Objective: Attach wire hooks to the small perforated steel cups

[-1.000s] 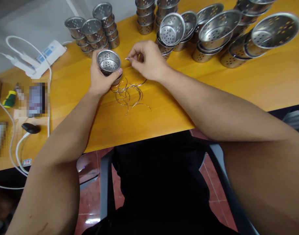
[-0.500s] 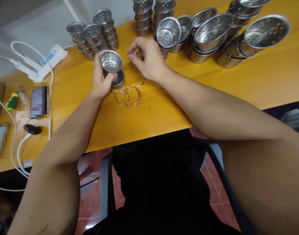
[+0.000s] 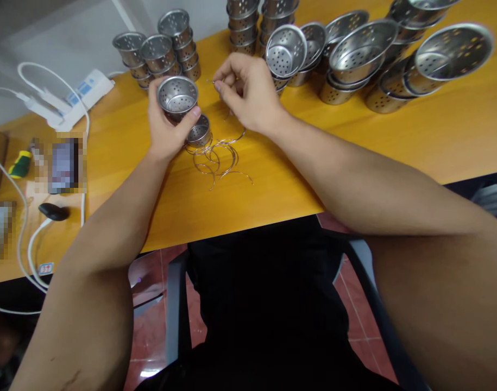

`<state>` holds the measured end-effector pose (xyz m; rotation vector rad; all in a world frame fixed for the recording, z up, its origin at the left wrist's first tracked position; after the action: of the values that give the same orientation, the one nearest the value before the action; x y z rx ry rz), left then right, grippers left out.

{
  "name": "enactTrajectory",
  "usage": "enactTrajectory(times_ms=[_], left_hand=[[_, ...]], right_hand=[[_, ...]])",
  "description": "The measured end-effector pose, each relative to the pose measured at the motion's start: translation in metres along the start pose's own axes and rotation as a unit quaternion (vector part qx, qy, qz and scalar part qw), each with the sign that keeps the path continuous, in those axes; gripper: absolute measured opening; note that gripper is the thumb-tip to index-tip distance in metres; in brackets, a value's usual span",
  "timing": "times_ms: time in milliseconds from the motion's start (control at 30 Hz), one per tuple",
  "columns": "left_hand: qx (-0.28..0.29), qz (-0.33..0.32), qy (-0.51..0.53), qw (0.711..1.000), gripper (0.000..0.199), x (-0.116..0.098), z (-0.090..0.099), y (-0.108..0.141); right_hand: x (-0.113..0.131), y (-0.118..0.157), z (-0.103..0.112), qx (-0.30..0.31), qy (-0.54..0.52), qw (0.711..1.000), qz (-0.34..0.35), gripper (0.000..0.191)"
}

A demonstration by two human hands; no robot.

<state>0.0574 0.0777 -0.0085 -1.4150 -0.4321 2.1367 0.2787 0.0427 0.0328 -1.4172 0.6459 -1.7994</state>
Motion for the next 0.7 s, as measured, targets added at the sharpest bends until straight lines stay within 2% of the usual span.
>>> enactTrajectory(times_ms=[100, 167, 300, 433, 533, 633, 700], left_hand=[[-0.059, 0.012, 0.007, 0.998, 0.078, -0.005, 0.003, 0.003], [-0.062, -0.005, -0.006, 0.998, 0.08, -0.011, 0.003, 0.003], [-0.085, -0.034, -0.035, 0.995, 0.068, -0.023, 0.008, 0.001], [-0.103, -0.025, -0.046, 0.993, 0.068, -0.021, 0.012, 0.0], [-0.101, 0.003, -0.029, 0.994, 0.069, -0.019, 0.01, 0.001], [-0.065, 0.029, 0.01, 0.997, 0.072, -0.036, 0.007, 0.003], [0.041, 0.025, -0.002, 0.999, 0.07, -0.062, -0.003, 0.006]], right_hand=[[0.005, -0.003, 0.002, 0.002, 0.025, 1.0, 0.016, 0.021], [0.003, -0.003, 0.001, 0.008, 0.038, 0.999, 0.009, 0.026], [0.0, -0.002, -0.001, 0.005, 0.037, 0.999, 0.009, 0.029], [0.001, -0.001, -0.002, 0.001, 0.022, 0.999, 0.029, 0.024], [-0.001, -0.001, -0.003, 0.001, 0.02, 0.999, 0.031, 0.028], [-0.002, -0.001, -0.003, 0.007, 0.028, 0.999, 0.027, 0.03], [-0.002, -0.001, -0.003, 0.011, 0.035, 0.999, 0.026, 0.027]])
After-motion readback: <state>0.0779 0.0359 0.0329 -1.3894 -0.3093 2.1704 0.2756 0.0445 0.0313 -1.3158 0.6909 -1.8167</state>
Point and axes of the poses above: each hand's wrist, its own y-axis away from the middle knuckle, its own z-axis out of the back of the hand, x = y × z, the point moved 6 cm from there along -y, towards the middle knuckle, and after that the axes turned 12 degrees about z, right-handed, at the moved point
